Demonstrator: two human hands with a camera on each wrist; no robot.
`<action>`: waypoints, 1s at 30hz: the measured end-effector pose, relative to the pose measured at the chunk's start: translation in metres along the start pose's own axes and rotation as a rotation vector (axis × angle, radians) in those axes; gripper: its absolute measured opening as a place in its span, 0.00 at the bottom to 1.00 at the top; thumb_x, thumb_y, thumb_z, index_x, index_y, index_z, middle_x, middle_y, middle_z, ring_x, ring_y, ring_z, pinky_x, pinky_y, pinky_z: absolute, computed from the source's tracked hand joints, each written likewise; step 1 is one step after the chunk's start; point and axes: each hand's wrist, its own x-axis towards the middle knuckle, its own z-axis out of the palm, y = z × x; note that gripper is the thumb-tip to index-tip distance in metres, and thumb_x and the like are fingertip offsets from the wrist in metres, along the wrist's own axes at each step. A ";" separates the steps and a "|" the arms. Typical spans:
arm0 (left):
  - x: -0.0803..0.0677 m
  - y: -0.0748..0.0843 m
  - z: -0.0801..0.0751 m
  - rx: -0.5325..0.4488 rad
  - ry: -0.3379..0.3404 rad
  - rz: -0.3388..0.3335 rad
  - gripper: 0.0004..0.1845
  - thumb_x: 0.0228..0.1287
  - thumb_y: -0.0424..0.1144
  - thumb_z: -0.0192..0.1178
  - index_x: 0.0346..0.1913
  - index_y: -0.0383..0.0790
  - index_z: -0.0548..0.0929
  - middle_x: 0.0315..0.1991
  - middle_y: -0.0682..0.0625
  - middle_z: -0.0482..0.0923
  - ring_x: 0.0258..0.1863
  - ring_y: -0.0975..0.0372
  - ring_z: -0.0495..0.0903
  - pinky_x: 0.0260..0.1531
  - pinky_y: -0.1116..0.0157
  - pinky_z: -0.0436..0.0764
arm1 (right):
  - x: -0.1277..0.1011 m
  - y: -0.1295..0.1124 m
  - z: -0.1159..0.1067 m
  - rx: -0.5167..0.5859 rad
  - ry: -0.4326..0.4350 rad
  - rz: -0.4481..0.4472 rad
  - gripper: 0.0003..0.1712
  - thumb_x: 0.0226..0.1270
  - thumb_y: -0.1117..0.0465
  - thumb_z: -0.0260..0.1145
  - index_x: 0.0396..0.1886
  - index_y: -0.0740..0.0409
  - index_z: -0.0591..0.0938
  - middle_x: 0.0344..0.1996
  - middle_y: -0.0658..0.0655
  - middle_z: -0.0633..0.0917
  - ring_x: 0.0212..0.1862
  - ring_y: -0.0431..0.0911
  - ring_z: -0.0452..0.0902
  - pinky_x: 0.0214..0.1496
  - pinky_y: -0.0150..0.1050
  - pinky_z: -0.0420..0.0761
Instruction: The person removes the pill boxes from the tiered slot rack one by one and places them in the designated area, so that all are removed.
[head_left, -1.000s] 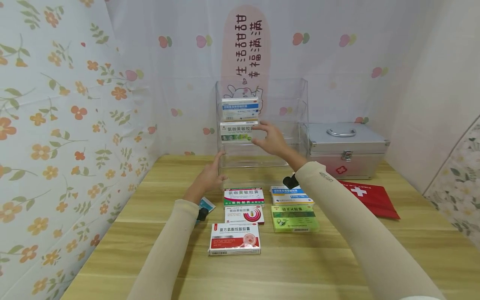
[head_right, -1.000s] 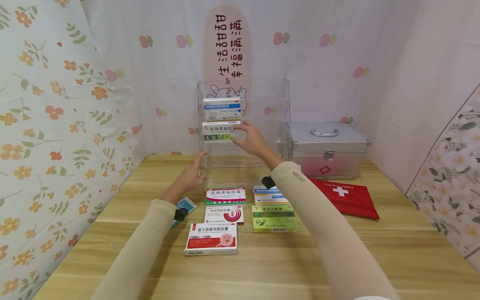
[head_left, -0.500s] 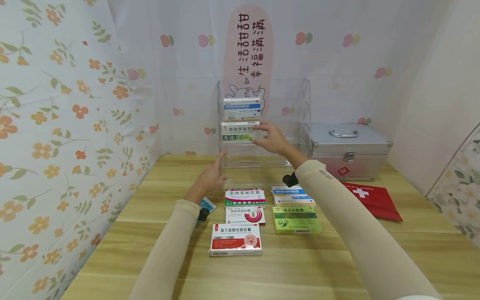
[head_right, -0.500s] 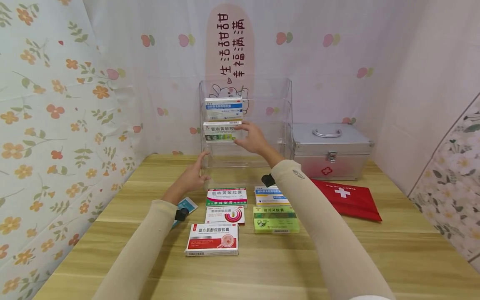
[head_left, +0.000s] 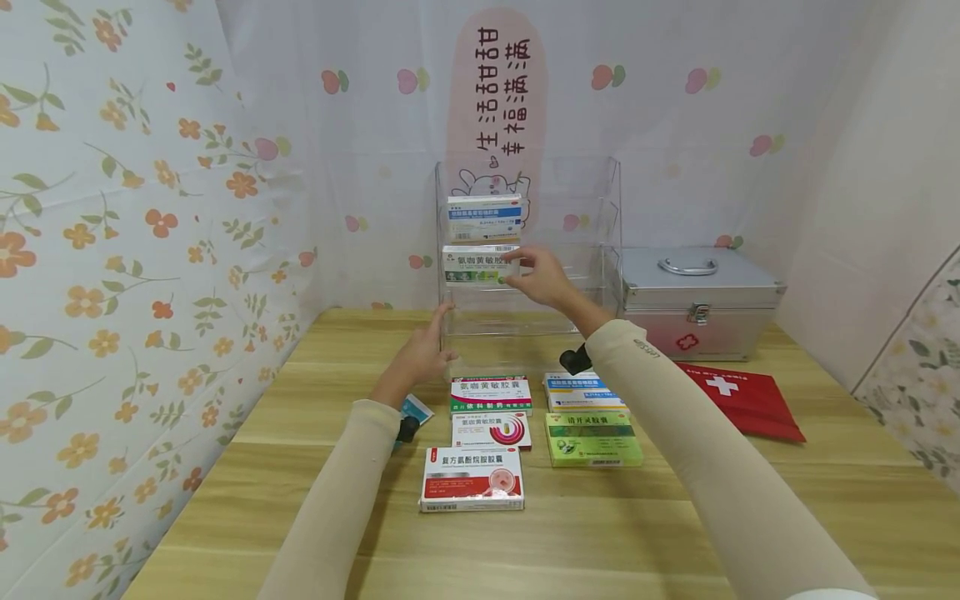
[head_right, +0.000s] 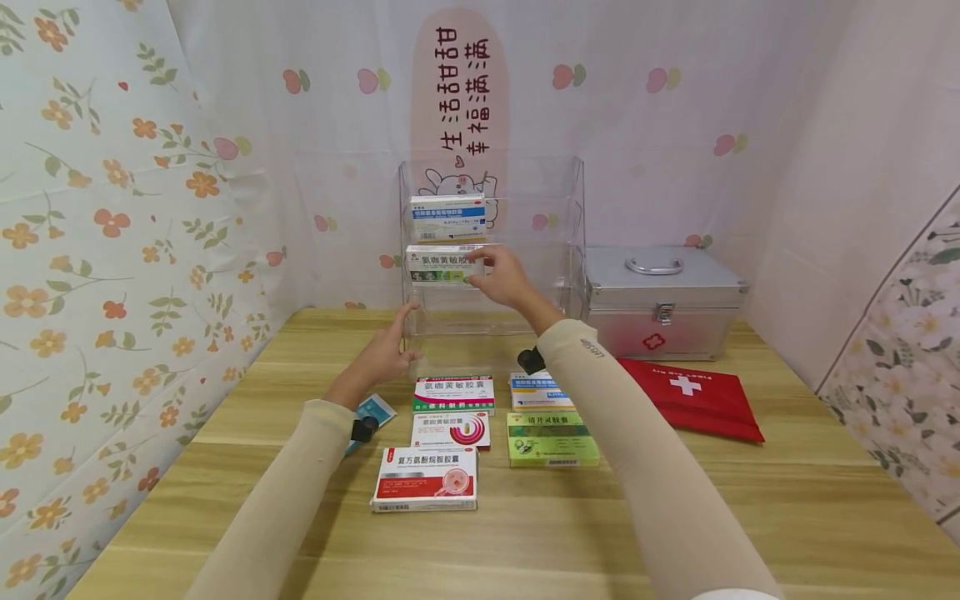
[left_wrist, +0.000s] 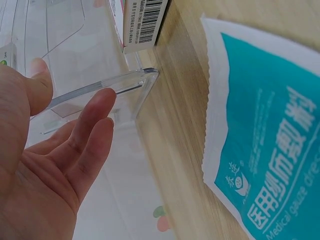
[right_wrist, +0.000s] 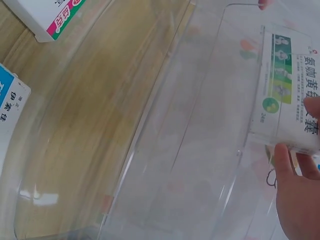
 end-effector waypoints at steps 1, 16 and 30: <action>0.000 0.000 0.000 -0.001 -0.003 -0.002 0.47 0.66 0.35 0.66 0.76 0.58 0.44 0.16 0.51 0.60 0.15 0.61 0.62 0.20 0.63 0.70 | -0.001 0.000 0.000 0.006 0.006 0.013 0.20 0.65 0.67 0.68 0.57 0.61 0.82 0.64 0.62 0.73 0.65 0.61 0.70 0.62 0.51 0.75; 0.000 0.000 0.001 -0.001 0.008 0.007 0.47 0.66 0.34 0.65 0.77 0.54 0.45 0.15 0.50 0.62 0.13 0.60 0.63 0.18 0.63 0.69 | -0.003 -0.005 -0.003 0.017 0.184 -0.113 0.18 0.63 0.74 0.62 0.52 0.63 0.85 0.63 0.62 0.75 0.59 0.55 0.73 0.55 0.47 0.80; 0.000 0.001 0.000 -0.001 0.001 -0.011 0.46 0.67 0.34 0.65 0.77 0.54 0.45 0.16 0.48 0.65 0.14 0.59 0.65 0.19 0.63 0.70 | -0.016 -0.004 -0.011 0.077 0.273 -0.141 0.20 0.62 0.75 0.65 0.54 0.62 0.84 0.60 0.60 0.78 0.51 0.55 0.78 0.53 0.43 0.81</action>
